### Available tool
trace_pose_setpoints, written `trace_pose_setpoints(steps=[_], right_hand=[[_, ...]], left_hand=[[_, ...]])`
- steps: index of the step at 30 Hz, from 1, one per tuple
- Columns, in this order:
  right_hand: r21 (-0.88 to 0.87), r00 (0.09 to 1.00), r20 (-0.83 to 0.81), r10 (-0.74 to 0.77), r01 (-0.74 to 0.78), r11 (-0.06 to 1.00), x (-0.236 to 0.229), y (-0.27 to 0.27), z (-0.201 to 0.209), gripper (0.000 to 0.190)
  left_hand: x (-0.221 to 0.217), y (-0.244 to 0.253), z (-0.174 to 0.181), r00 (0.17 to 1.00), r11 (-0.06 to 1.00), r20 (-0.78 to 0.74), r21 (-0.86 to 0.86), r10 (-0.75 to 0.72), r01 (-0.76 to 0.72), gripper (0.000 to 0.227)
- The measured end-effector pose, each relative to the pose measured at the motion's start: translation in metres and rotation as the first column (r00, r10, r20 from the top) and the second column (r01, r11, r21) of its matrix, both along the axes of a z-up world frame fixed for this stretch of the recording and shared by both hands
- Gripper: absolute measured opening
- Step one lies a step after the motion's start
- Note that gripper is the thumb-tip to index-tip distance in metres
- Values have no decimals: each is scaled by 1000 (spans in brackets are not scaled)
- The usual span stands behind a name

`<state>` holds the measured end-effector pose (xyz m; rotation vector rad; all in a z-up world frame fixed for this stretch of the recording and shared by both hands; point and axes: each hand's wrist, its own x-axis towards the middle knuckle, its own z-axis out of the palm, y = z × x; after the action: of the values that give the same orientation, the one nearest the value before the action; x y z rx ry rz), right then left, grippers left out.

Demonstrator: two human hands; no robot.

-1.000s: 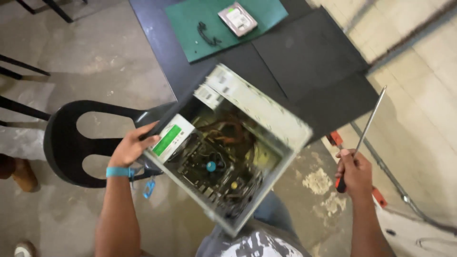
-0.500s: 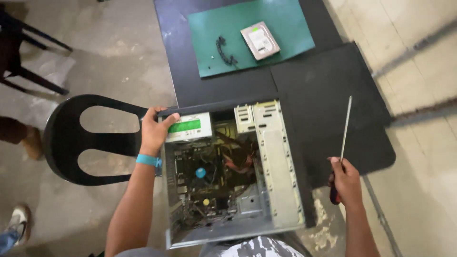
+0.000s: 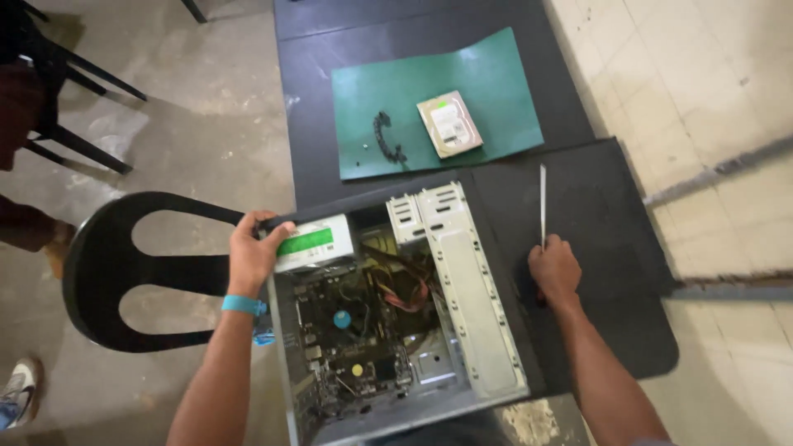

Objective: The person installs a power supply unit into a computer case and secures it with screws using a screwdriver. They then connect power cables to the motherboard and organize the internal wiring.

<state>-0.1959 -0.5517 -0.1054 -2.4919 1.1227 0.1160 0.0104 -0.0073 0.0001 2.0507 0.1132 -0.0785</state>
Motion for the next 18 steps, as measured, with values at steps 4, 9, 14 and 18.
trace_pose_setpoints(steps=[4, 9, 14, 18], right_hand=[[31, 994, -109, -14, 18, 999, 9, -1, 10, 44], [-73, 945, -283, 166, -194, 978, 46, -28, 67, 51], [-15, 882, 209, 422, -429, 903, 221, -22, 60, 70], [47, 862, -82, 500, -498, 866, 303, 38, 78, 116]], left_hand=[[8, -4, -4, 999, 999, 49, -33, -6, 8, 38], [4, -14, 15, 998, 998, -64, 61, 1, 3, 47], [11, -23, 31, 988, 993, -151, 122, 17, 2, 44], [14, -29, 41, 992, 979, -122, 198, -30, 54, 46]])
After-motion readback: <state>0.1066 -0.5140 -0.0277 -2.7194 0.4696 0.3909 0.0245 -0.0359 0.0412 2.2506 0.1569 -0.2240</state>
